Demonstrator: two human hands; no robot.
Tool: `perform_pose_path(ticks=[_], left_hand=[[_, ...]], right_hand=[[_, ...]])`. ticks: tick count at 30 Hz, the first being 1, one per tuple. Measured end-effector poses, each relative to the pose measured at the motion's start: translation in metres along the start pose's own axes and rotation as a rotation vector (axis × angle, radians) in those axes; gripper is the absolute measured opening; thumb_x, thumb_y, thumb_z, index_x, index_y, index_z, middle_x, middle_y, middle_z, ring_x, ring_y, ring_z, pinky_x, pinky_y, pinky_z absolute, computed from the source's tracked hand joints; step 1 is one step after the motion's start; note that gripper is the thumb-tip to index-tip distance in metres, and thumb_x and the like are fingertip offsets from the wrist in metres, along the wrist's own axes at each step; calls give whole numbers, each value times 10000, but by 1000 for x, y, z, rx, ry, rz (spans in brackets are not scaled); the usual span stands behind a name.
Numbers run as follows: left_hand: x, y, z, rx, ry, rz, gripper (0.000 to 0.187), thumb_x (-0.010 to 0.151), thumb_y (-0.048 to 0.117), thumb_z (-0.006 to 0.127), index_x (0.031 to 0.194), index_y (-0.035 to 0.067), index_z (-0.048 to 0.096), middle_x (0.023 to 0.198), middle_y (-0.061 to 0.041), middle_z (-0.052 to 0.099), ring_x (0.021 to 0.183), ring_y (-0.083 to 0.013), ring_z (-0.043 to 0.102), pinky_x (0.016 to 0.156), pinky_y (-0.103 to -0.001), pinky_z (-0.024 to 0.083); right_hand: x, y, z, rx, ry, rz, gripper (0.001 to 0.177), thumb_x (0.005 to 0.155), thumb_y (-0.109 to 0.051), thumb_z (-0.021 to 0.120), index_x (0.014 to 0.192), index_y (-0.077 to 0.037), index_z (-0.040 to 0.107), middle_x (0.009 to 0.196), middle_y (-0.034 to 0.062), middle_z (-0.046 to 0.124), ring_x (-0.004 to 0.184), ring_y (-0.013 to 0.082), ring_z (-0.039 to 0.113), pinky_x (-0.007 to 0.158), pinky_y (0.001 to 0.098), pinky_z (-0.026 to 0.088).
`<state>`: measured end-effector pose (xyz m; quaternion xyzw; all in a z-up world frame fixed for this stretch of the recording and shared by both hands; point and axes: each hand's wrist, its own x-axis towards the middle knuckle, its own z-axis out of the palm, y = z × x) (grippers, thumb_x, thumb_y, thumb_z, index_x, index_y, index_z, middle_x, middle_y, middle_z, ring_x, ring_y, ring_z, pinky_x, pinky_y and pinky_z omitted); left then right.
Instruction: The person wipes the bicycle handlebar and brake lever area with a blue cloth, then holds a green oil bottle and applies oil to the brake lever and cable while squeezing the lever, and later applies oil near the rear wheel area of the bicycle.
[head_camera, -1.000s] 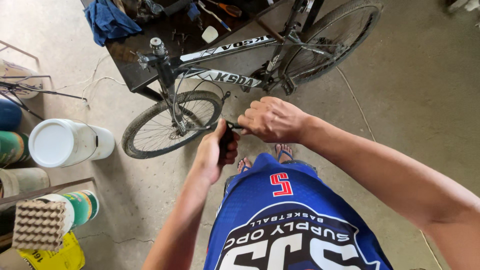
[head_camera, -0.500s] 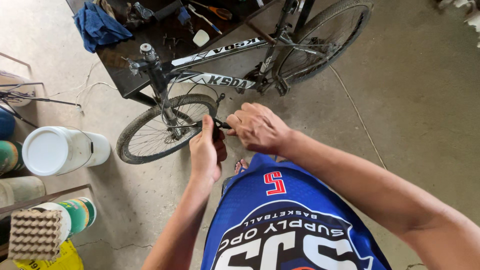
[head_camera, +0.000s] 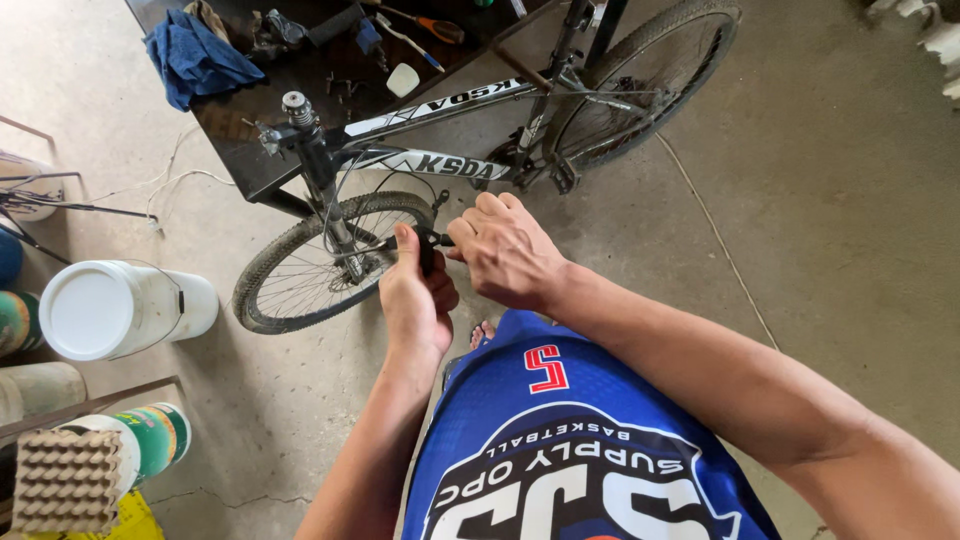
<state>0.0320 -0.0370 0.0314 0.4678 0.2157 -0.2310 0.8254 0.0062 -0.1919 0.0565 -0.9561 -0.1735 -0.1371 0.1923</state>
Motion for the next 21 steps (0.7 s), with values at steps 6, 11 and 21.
perform_pose_path(ticks=[6, 11, 21], left_hand=[[2, 14, -12, 212, -106, -139, 538, 1019, 522, 555, 648, 158, 416, 539, 73, 317, 387, -59, 222, 362, -275, 125], [6, 3, -6, 67, -80, -23, 509, 1016, 508, 555, 669, 154, 442, 560, 71, 364, 406, -64, 251, 380, -289, 157], [10, 22, -26, 301, -117, -150, 568, 1005, 552, 543, 626, 138, 460, 531, 77, 327, 375, -51, 242, 359, -279, 126]], right_hand=[[4, 13, 2, 36, -65, -124, 105, 933, -186, 646, 905, -102, 588, 837, 73, 610, 872, 250, 554, 811, 401, 431], [6, 17, 6, -15, -44, -92, 137, 913, -212, 667, 881, -104, 589, 819, 70, 613, 852, 269, 559, 801, 419, 427], [4, -1, 7, 58, 4, -105, 128, 878, -185, 674, 905, -93, 589, 843, 83, 621, 873, 287, 569, 803, 428, 441]])
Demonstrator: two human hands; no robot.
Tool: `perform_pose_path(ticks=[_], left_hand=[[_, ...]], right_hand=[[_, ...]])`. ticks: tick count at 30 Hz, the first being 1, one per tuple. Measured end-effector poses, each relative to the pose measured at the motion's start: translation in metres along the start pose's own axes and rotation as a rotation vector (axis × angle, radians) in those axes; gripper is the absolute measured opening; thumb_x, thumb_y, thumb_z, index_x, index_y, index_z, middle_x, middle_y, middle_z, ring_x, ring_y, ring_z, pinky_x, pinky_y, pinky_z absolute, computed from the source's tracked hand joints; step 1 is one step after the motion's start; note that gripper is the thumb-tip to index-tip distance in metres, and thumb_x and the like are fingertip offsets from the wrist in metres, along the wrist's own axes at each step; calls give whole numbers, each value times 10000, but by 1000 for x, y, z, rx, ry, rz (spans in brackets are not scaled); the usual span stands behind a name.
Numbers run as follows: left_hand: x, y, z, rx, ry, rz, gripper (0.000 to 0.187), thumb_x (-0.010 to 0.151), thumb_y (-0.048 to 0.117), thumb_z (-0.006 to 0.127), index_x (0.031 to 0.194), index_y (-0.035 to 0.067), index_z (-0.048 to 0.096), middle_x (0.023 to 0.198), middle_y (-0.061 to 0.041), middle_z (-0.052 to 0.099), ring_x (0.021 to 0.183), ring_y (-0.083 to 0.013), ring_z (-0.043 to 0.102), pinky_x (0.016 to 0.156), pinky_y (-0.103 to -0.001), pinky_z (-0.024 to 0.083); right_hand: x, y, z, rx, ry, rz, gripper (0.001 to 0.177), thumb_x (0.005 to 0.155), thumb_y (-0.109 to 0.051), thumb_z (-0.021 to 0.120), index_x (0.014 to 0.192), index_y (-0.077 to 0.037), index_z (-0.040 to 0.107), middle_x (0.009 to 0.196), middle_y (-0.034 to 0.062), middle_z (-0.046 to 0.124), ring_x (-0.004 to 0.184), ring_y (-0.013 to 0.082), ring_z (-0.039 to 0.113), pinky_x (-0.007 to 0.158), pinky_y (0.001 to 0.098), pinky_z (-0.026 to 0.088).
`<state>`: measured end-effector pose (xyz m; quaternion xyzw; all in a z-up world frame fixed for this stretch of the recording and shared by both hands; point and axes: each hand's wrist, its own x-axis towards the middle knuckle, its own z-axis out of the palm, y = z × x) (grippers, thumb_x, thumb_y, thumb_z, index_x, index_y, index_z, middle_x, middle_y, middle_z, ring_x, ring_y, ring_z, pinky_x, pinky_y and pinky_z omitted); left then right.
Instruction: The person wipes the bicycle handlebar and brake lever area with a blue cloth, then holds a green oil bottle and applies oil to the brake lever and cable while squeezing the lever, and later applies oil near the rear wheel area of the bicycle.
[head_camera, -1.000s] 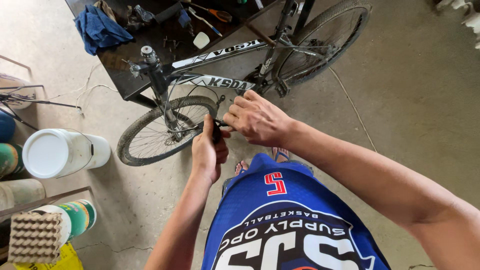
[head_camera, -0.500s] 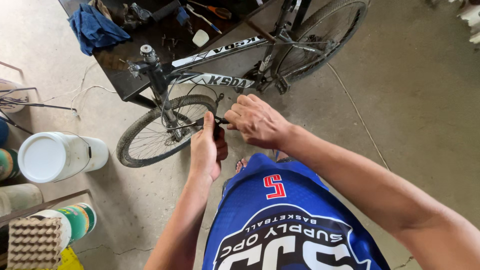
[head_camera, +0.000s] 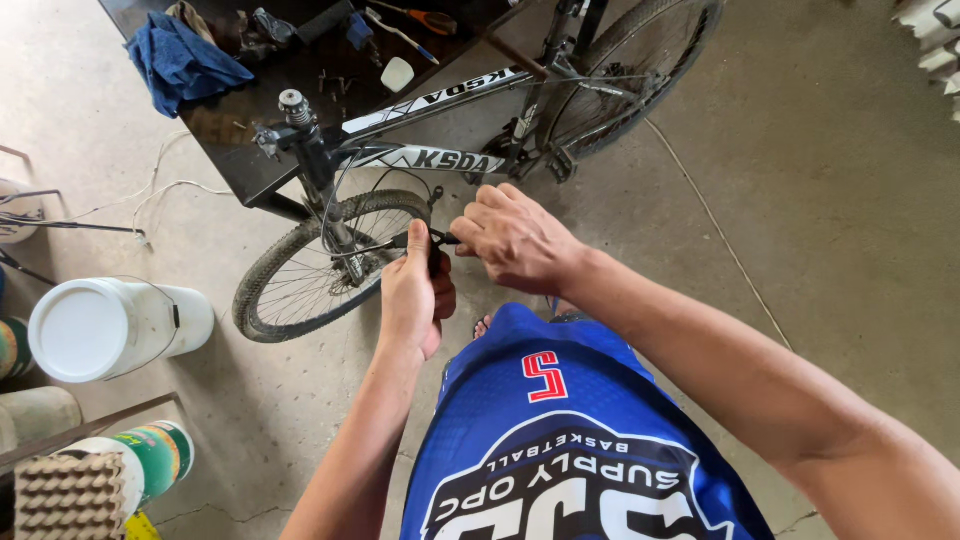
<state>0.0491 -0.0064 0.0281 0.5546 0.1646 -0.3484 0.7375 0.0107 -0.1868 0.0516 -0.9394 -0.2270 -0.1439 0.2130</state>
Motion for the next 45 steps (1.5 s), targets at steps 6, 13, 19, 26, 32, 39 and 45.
perform_pose_path(ticks=[6, 13, 19, 26, 32, 39, 45], left_hand=[[1, -9, 10, -210, 87, 206, 527, 1021, 520, 592, 655, 164, 462, 554, 74, 383, 408, -54, 279, 386, -291, 168], [-2, 0, -7, -20, 33, 52, 537, 991, 520, 588, 614, 154, 476, 515, 91, 336, 384, -57, 251, 364, -277, 134], [1, -5, -5, -107, 98, 220, 543, 1015, 511, 596, 617, 169, 456, 545, 82, 396, 413, -53, 291, 385, -280, 177], [-4, -1, -11, -93, 58, 114, 531, 1006, 513, 567, 613, 177, 448, 524, 88, 348, 384, -50, 263, 364, -273, 147], [-5, 0, -9, -89, 46, 164, 544, 1002, 526, 568, 635, 127, 514, 525, 69, 374, 388, -54, 279, 366, -273, 164], [3, 5, -1, -119, 97, 204, 556, 1019, 534, 569, 674, 97, 561, 539, 76, 388, 412, -46, 298, 392, -265, 185], [8, 4, 0, -19, 44, 63, 533, 989, 515, 555, 645, 109, 567, 497, 80, 352, 374, -60, 259, 364, -276, 130]], right_hand=[[5, -13, 12, -30, -2, 223, 160, 935, -201, 694, 867, -97, 592, 832, 65, 632, 854, 262, 548, 805, 412, 436], [8, -3, 8, -18, -75, 57, 149, 913, -213, 680, 911, -86, 604, 835, 85, 636, 870, 266, 558, 796, 409, 435], [9, -13, 19, -2, -64, 189, 122, 926, -195, 678, 912, -92, 615, 834, 79, 651, 854, 264, 556, 816, 417, 435], [13, -7, 18, -30, 44, -24, 124, 891, -183, 670, 937, -91, 600, 856, 52, 643, 882, 243, 583, 873, 423, 444], [14, -2, 8, -55, -20, -39, 130, 905, -193, 674, 936, -93, 597, 842, 62, 627, 859, 252, 576, 820, 409, 440], [17, -14, 15, -20, 53, 157, 119, 910, -180, 683, 910, -106, 589, 829, 67, 621, 844, 269, 558, 790, 413, 420], [17, 10, 5, -21, -66, -1, 115, 850, -148, 664, 931, -98, 599, 838, 56, 621, 884, 257, 564, 825, 409, 425]])
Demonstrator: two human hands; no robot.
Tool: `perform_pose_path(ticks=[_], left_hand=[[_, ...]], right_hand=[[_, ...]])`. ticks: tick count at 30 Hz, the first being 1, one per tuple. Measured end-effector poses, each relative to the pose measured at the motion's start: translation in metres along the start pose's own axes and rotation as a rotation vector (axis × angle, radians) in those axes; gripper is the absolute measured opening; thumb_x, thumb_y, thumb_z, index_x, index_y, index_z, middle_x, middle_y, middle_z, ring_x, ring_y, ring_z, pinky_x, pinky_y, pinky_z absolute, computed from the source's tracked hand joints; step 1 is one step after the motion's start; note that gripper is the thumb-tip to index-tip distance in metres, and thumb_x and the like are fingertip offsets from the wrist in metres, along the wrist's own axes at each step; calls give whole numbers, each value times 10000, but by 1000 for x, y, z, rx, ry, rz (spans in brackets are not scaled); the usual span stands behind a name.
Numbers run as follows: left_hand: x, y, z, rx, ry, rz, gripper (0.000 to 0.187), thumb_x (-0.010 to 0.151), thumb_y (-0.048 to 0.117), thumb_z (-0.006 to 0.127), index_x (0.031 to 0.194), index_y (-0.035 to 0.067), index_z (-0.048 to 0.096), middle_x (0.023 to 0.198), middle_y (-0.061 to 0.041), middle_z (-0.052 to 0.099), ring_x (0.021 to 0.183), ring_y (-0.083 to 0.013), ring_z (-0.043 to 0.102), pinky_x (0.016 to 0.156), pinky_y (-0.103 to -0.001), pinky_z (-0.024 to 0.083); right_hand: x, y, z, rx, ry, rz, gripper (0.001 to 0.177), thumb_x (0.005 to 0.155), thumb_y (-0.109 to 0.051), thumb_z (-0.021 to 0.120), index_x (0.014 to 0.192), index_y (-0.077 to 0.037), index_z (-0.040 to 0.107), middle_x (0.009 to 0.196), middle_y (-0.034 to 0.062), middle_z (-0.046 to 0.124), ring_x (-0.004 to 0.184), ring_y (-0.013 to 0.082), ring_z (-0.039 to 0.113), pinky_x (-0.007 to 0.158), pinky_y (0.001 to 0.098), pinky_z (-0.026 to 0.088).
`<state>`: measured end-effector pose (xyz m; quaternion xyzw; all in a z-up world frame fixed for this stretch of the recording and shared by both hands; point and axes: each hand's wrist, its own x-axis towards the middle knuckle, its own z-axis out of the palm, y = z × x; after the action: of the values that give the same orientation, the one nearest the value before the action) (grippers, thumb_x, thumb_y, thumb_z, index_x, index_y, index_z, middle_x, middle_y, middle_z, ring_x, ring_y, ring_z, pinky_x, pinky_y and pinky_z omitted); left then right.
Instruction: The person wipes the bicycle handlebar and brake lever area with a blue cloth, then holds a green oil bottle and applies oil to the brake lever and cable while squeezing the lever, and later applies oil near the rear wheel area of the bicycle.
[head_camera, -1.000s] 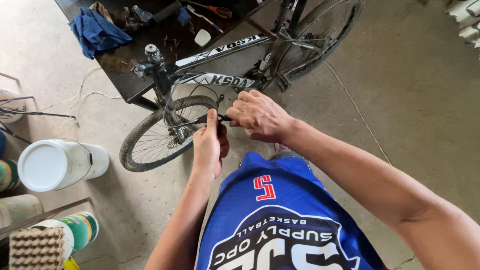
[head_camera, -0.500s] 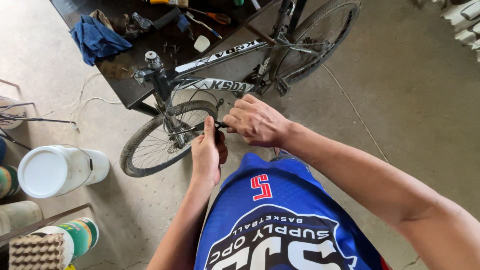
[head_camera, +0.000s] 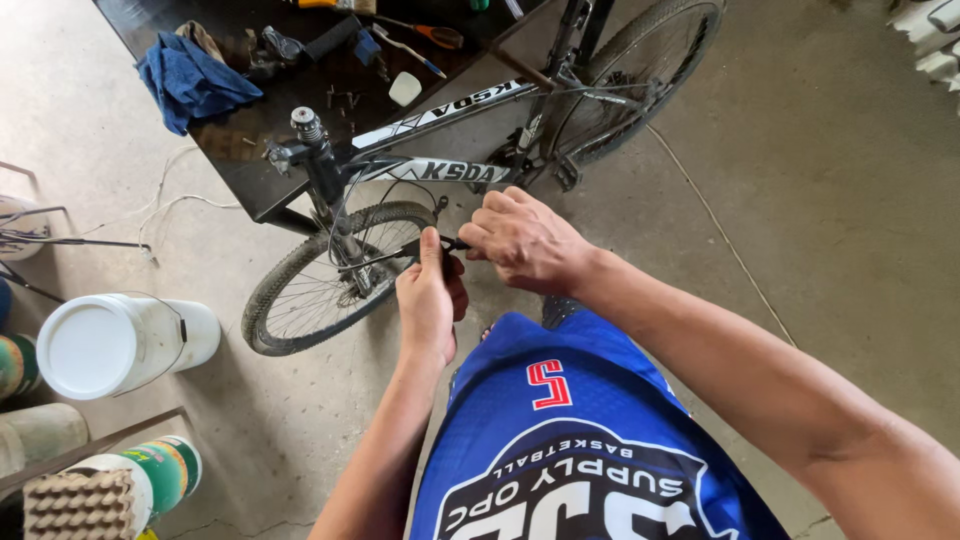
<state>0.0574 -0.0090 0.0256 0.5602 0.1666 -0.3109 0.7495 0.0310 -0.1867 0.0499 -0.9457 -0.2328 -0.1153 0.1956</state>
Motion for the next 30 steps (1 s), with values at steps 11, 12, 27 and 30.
perform_pose_path(ticks=[11, 12, 27, 30], left_hand=[[46, 17, 29, 33, 124, 22, 572, 1000, 557, 558, 658, 100, 529, 511, 69, 352, 382, -67, 252, 374, -290, 135], [53, 18, 32, 75, 142, -34, 573, 985, 567, 546, 673, 88, 567, 504, 67, 341, 374, -71, 235, 371, -291, 123], [135, -9, 70, -55, 273, -156, 550, 1018, 551, 522, 810, 50, 617, 548, 39, 416, 453, -83, 370, 443, -258, 348], [132, -19, 71, 58, 321, -138, 569, 1018, 519, 524, 787, 20, 669, 557, 18, 497, 463, -72, 418, 434, -250, 304]], right_hand=[[21, 57, 10, 205, 37, 64, 144, 906, -195, 703, 950, -86, 619, 893, 71, 628, 940, 303, 588, 858, 430, 455], [26, 73, 9, 230, -21, 2, 158, 907, -199, 712, 968, -80, 629, 917, 74, 638, 965, 307, 600, 877, 428, 471], [112, 355, 138, 313, 442, 875, 328, 941, -87, 704, 1246, -83, 584, 1155, 134, 671, 965, 342, 688, 861, 448, 540], [138, 380, 164, 239, 501, 924, 624, 863, -112, 792, 1393, -63, 468, 1306, 163, 580, 1169, 393, 579, 1002, 481, 471]])
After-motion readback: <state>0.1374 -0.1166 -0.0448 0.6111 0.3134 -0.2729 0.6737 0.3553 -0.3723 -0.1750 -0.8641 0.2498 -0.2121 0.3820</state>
